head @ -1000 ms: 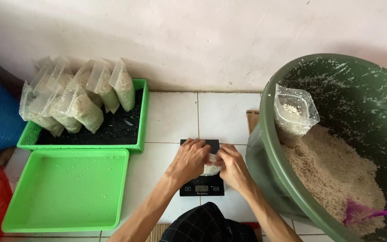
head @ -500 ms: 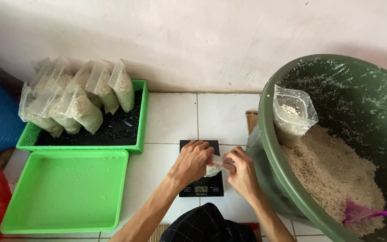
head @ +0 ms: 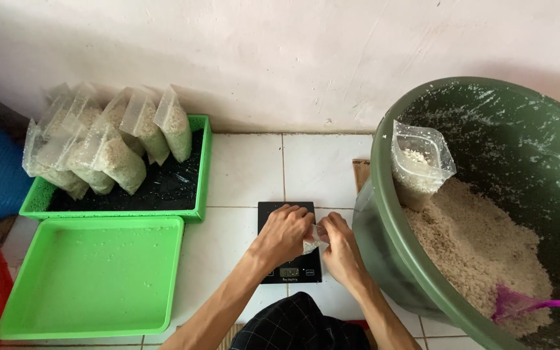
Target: Manually filling plastic bags with granular material from a large tub, weighing each bag on a digital scale, and organizing them into a tray.
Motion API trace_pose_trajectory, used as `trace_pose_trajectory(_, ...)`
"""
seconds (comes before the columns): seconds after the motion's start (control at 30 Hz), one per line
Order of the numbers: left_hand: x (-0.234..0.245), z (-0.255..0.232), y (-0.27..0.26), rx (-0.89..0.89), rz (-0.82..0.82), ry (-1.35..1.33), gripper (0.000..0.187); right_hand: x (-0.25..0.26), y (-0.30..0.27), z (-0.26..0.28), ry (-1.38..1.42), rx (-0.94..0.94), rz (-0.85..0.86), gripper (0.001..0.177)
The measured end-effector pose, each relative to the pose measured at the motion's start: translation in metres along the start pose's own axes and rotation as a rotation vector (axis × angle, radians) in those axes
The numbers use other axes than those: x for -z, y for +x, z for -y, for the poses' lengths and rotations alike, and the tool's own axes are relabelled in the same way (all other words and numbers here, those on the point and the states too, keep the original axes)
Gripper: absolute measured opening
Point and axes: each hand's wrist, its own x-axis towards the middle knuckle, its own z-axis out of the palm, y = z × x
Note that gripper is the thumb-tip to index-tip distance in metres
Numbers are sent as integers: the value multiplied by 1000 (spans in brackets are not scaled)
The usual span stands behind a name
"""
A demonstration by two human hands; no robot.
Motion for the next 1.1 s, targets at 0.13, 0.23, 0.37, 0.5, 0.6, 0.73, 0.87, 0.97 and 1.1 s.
trace_pose_trajectory(0.13,9,-4,4,33,57,-17,10,-2,-3,-4,34,-12,-30,26)
trace_pose_trajectory(0.23,18,-8,6,43,79,-78,15,-3,-3,-7,71,-18,-56,27)
trace_pose_trajectory(0.37,11,-11,8,-3,41,18,11,-3,-3,-6,105,-19,-95,29)
trace_pose_trajectory(0.5,0,-7,6,-22,-44,-2,9,-3,-4,-1,145,25,-145,35)
trace_pose_trajectory(0.6,5,-9,6,-1,-70,-42,9,-3,-5,0,155,-1,-171,40)
trace_pose_trajectory(0.73,12,-11,6,10,-47,-55,11,-8,-8,-3,130,-13,-235,24)
trace_pose_trajectory(0.87,9,-13,8,-6,-43,-53,20,-24,-18,-21,292,-90,-389,27)
trace_pose_trajectory(0.97,6,-15,10,-5,-49,-54,18,-37,-33,-22,386,-213,-508,27)
trace_pose_trajectory(1.1,4,-15,15,-29,-97,-32,12,-61,-46,-43,610,-408,-684,21)
